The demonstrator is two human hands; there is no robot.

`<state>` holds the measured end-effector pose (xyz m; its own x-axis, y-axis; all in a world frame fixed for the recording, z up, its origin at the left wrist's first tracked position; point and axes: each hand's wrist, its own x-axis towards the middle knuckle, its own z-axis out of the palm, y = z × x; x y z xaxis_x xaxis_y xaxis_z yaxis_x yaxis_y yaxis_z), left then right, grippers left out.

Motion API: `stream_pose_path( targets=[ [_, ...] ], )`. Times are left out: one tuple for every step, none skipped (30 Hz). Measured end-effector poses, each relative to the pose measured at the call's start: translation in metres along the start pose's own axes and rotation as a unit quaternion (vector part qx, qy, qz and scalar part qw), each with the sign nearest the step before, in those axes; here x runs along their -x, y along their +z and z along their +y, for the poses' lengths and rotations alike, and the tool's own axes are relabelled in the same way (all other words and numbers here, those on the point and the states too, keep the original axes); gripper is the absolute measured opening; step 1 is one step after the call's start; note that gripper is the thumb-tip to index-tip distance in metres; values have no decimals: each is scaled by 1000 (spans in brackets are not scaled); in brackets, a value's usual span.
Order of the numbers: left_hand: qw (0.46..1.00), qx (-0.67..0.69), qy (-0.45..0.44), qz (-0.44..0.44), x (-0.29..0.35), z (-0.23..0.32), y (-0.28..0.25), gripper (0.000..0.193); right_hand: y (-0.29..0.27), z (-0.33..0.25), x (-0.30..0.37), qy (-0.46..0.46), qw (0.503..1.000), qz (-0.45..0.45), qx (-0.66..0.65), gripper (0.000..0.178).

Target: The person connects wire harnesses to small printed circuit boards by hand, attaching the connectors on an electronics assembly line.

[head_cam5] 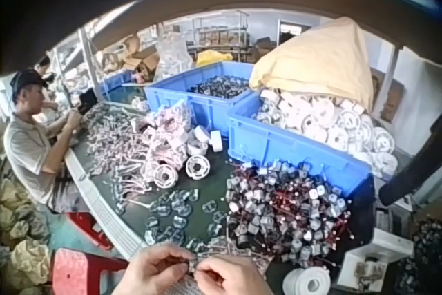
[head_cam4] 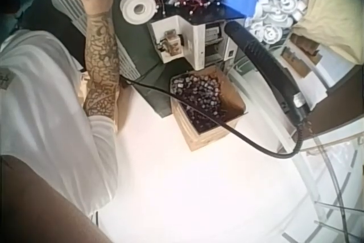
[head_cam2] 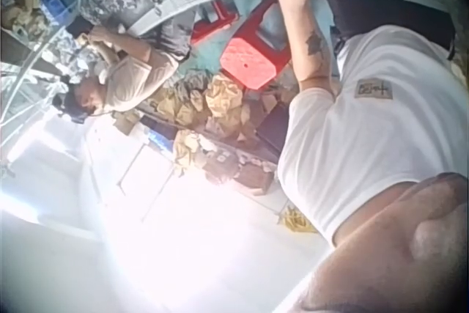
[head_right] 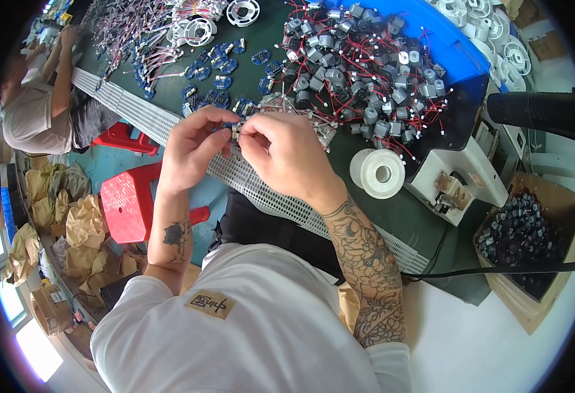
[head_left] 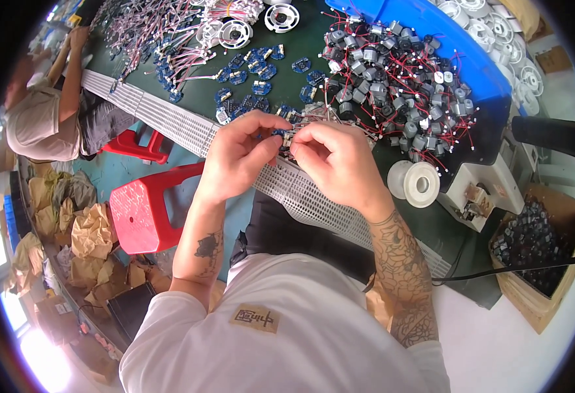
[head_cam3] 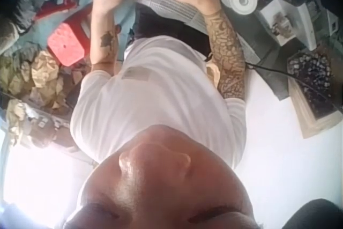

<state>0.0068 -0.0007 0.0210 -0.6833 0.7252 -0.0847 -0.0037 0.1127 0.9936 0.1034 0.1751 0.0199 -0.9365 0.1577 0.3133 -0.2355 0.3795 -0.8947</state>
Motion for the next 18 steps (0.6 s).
stream_pose_path(
  targets=[
    [1000,1,0,0,0,0,0,23,0,0,0,-4,1000,4,2,6],
    [1000,2,-1,1,0,1,0,23,-1,-1,0,-3,1000,4,2,6],
    [1000,2,-1,1,1,1,1,23,-2,-5,-1,6,1000,-3,6,8],
    [1000,-7,2,5,1,2,1,23,-3,-6,-2,15,1000,-10,11,9],
    [1000,-17,5,10,1,2,1,24,-3,-5,-1,16,1000,-10,10,9],
    [1000,-17,4,9,1,1,1,24,-2,-3,-1,12,1000,-10,11,9],
    [999,-29,10,19,2,0,1,23,-1,-2,0,8,1000,-9,11,9],
    [999,-42,15,28,2,-1,0,22,-1,-1,0,9,1000,-9,11,9],
    [999,-42,14,28,2,-1,0,22,-2,-1,1,0,1000,-15,23,7],
    [999,-35,15,32,2,0,0,22,-2,-1,1,-10,999,-21,34,6],
    [999,-29,17,35,2,1,0,23,-2,0,1,-9,999,-21,34,6],
    [999,-29,16,35,3,2,0,23,-1,0,1,-28,999,-18,42,6],
    [999,-7,-15,29,3,3,-1,23,-1,0,0,-48,997,-14,51,5],
    [999,14,-45,23,3,3,-2,23,-1,0,0,-47,998,-15,50,5],
    [999,14,-46,23,3,3,-2,23,1,-1,0,-51,998,-4,42,6],
    [998,21,-48,23,3,2,-2,23,1,-1,0,-55,998,6,34,6],
    [998,28,-50,23,3,2,-2,23,1,0,1,-53,998,7,34,6],
    [998,28,-51,22,3,2,-2,23,1,0,1,-43,999,2,34,6]
  ],
)
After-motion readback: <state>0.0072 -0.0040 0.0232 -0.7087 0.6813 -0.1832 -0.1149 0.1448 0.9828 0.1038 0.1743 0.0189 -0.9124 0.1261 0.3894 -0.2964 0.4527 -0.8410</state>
